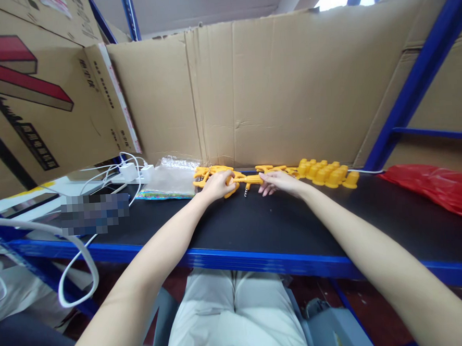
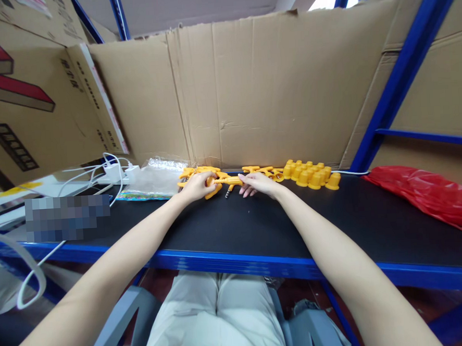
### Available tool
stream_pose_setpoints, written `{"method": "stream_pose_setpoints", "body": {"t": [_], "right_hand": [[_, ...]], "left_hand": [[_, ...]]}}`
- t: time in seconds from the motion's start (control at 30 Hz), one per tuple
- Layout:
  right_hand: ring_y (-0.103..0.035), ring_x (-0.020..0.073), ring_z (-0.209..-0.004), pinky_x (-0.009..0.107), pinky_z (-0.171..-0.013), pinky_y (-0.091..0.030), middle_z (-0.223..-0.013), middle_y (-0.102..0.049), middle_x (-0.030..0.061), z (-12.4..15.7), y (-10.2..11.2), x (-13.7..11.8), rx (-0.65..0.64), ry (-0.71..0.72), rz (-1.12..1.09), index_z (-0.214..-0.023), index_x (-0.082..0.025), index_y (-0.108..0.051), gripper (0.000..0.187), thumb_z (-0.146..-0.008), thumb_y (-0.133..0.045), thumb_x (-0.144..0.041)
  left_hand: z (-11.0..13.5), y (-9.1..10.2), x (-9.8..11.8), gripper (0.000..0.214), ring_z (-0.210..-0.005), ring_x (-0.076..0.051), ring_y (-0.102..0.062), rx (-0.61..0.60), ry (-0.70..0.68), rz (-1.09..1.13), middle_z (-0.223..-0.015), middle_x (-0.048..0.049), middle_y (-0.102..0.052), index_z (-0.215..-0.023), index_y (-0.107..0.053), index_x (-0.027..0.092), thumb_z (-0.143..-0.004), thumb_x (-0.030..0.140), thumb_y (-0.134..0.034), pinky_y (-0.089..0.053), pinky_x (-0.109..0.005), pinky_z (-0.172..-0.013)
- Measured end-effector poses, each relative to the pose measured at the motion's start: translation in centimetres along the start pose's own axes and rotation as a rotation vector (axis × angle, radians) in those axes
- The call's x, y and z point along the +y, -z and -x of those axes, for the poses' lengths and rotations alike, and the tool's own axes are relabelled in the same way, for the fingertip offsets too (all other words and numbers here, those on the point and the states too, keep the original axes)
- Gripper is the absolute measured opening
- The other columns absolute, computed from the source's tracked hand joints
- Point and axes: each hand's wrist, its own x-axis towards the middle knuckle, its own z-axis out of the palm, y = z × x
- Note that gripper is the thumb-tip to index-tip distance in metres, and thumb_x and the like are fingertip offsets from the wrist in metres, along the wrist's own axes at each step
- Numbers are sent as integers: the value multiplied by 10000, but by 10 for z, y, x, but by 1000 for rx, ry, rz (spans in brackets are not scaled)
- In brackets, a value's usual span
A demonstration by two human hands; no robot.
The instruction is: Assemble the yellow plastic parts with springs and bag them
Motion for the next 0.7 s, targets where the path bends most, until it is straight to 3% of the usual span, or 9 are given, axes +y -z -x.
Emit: {"method": "stream_pose_setpoints", "body": {"t": [0.17, 0.33, 0.43, 0.57, 0.7], "right_hand": [[-645, 137, -635, 226, -551, -512, -836, -684, 114, 0, -2, 0, 15, -22, -37, -920, -145, -563, 424, -834, -488, -554], [-656, 136, -738, 260, -668, -539, -1014, -656, 91, -2, -1, 2, 25, 44, -170, -1060, -185, -542, 331, -789, -639, -348], [-648, 136, -742, 288, -719, -538, -990, -657, 100, -2, 3, 0, 86, 82, -226, -980, -159, -578, 256, -784, -642, -310], [-650, 163, -802, 304, -739, -537, -977, -650, 100, -7, 18, 3, 299, 157, -243, -953, -171, -572, 271, -776, -637, -366], [-627, 203, -868, 357, -770, -526, -987, -628, 86, -17, 35, 17, 632, 270, 28, -1022, -204, -544, 417, -716, -657, -464]], "left_hand": [[0, 1, 2, 259, -750, -187, -600, -2, 10, 9, -838, -52, -666, -984, -621, 173, -778, 312, -547, -445, -304, -717], [0, 3, 7, 276, -791, -199, -605, -12, 30, 40, -848, -60, -662, -1003, -615, 166, -781, 319, -554, -449, -314, -744], [0, 3, 9, 449, -820, -201, -607, 7, 53, 74, -873, -59, -652, -1198, -513, 177, -804, 391, -543, -455, -313, -744], [1, 3, 9, 655, -859, -193, -607, 31, 95, 141, -996, -79, -630, -1387, -262, 201, -837, 473, -492, -464, -319, -758], [1, 0, 6, 541, -968, -215, -585, -10, 67, 112, -1065, -100, -619, -1326, -359, 179, -845, 390, -489, -461, -355, -826]]}}
